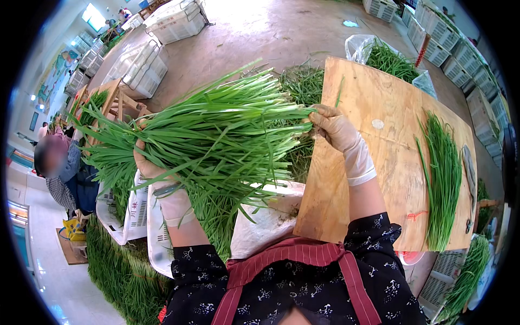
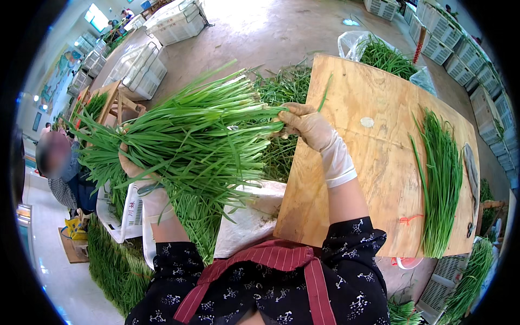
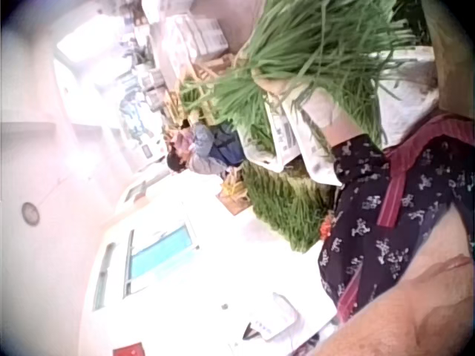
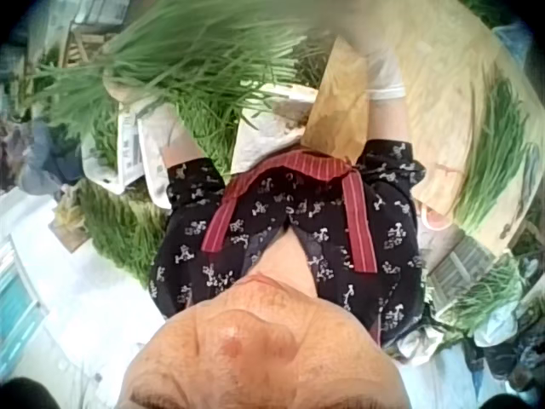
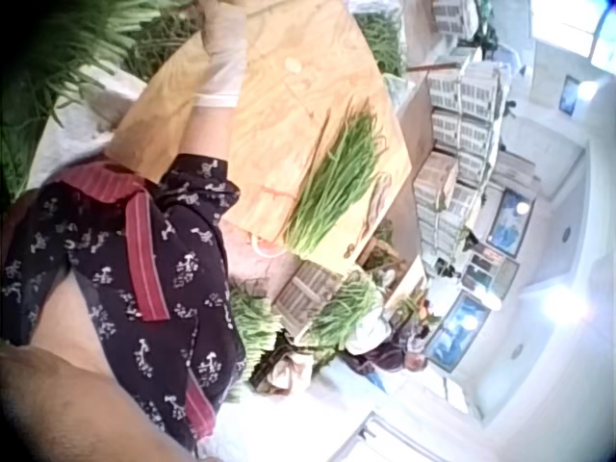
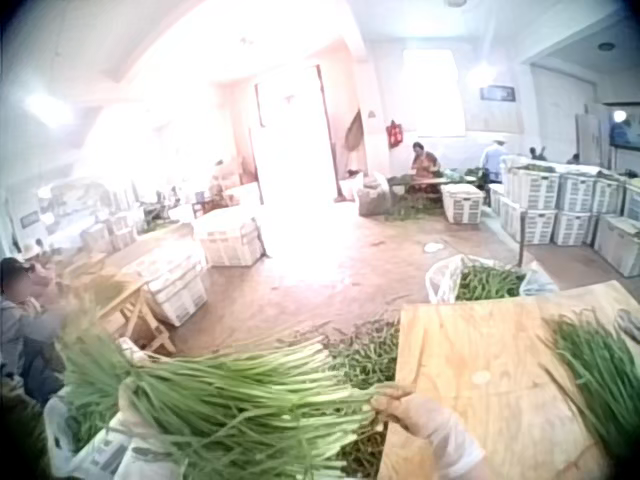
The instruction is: The person bundles long green vegetables by hand and secures them with a red tie on a wooden table before placing the bundle into a white crate.
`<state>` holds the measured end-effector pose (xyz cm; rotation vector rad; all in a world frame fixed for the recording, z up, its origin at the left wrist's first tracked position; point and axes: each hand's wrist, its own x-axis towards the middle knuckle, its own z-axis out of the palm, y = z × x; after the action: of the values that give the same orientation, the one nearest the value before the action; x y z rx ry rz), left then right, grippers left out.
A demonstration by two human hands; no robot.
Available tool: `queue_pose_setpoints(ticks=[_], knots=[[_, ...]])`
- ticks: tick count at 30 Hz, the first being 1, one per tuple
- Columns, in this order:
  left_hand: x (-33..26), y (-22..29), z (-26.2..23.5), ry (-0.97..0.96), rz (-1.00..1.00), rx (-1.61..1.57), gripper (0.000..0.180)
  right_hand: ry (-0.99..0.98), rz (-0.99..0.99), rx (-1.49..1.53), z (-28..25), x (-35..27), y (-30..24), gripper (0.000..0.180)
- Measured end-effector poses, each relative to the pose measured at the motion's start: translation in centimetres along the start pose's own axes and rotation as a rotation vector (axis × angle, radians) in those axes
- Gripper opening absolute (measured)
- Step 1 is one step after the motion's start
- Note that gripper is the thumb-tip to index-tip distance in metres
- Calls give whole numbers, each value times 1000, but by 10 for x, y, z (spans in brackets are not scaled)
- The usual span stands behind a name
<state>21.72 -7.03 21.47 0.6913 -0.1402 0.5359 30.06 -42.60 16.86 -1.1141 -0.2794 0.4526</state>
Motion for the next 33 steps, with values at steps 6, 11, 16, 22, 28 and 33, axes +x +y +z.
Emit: queue_pose_setpoints(ticks=[6,11,16,22,28,33], knots=[[-1,24,1,126,-13,42,33,462,-83,-123,-83,-6,-1,26],[8,30,-28,45,-44,-42,36,433,-62,-1190,17,26,-50,50],[7,22,-21,-26,-124,-116,34,10,-765,-1246,98,51,-44,57],[9,27,-27,103,-66,-49,36,81,-292,-324,100,45,-37,21],[2,31,-13,195,-11,39,31,465,-91,-678,6,49,-21,40],[4,27,-21,115,-27,-6,36,88,-786,-1228,79,36,-50,61]])
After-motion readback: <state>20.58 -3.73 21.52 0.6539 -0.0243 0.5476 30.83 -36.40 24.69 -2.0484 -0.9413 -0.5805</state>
